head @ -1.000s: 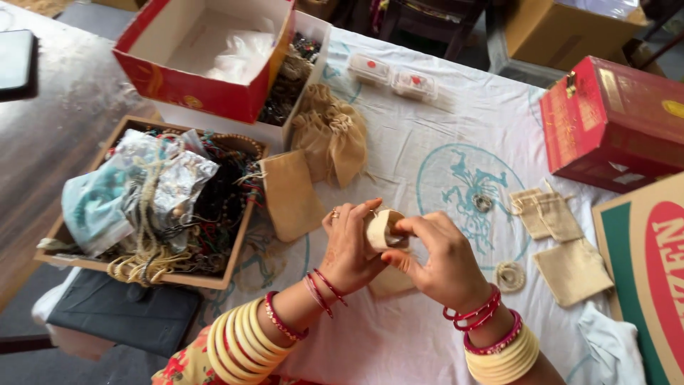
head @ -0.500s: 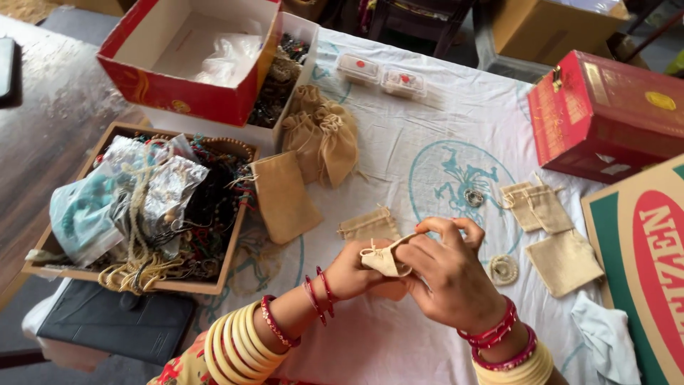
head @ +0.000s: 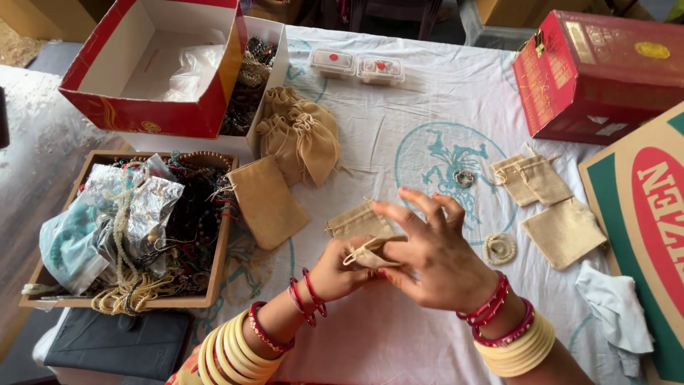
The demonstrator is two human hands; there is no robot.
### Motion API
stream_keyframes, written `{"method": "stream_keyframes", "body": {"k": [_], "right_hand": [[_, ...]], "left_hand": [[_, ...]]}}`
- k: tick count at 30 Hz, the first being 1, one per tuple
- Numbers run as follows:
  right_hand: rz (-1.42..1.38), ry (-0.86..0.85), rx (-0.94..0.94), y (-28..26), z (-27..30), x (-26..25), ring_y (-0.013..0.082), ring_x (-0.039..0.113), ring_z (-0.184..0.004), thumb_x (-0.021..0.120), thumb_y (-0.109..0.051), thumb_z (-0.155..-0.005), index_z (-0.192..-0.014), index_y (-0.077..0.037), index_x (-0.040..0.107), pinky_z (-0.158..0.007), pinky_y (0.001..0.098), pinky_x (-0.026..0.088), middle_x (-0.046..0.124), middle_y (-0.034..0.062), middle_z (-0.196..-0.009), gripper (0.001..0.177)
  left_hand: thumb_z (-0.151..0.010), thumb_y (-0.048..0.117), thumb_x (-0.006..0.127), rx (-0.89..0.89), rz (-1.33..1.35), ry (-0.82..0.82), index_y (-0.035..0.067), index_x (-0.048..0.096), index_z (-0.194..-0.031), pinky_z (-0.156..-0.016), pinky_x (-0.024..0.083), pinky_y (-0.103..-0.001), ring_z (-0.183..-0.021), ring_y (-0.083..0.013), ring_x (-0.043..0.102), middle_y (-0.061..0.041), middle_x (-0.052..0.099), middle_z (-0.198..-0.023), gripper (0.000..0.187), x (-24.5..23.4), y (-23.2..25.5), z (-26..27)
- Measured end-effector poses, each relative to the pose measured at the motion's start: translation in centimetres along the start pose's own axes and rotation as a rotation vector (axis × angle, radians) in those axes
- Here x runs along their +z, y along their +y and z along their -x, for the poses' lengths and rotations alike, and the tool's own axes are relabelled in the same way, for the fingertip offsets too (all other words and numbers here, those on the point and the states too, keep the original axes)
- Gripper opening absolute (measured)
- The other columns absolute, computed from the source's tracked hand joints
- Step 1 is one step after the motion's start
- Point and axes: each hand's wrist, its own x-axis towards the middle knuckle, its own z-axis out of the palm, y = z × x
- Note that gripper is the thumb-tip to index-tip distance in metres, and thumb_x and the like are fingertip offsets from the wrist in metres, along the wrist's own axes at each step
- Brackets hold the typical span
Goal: Sorting jewelry pieces and placing them into small cloth bags and plastic packets.
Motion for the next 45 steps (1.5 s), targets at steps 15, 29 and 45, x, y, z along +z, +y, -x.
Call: {"method": "stream_keyframes", "body": {"k": [15,29,45], "right_hand": [[-0.469,0.019,0.412,4.1,1.6,1.3,0.0178,0.078,-0.082,0.075,-0.01,-0.084,-0.115,-0.006,0.068,-0.068,0.0297,0.061,0.078,0.0064,-0.096,0.032],[-0.132,-0.019,0.391,5.3,2.5,-2.0,0.0232,0.075,-0.08,0.077,-0.011,-0.08,-0.109,-0.008,0.073,-0.069,0.0342,0.058,0.077,0.0094,-0.098,0.029],[-0.045,0.033,0.286,5.4,2.4,-2.0,0.0248,0.073,-0.088,0.076,-0.008,-0.084,-0.108,-0.008,0.075,-0.075,0.0344,0.058,0.077,0.0084,-0.099,0.024]], "left_hand": [[-0.104,0.02,0.066,0.1,0.109,0.249,-0.001,0.069,-0.126,-0.089,0.053,-0.026,-0.1,-0.0062,0.063,0.0,0.072,-0.109,0.031,-1.5,-2.2,-0.1],[-0.1,0.028,0.066,0.306,-0.459,0.495,0.003,0.07,-0.118,-0.081,0.053,-0.029,-0.096,-0.016,0.067,-0.01,0.075,-0.103,0.031,-2.9,5.0,-0.4],[-0.087,0.026,0.083,0.442,-1.012,0.473,0.011,0.072,-0.088,-0.074,0.052,-0.037,-0.074,-0.0242,0.067,-0.002,0.072,-0.08,0.018,-2.4,3.7,-0.2]]}}
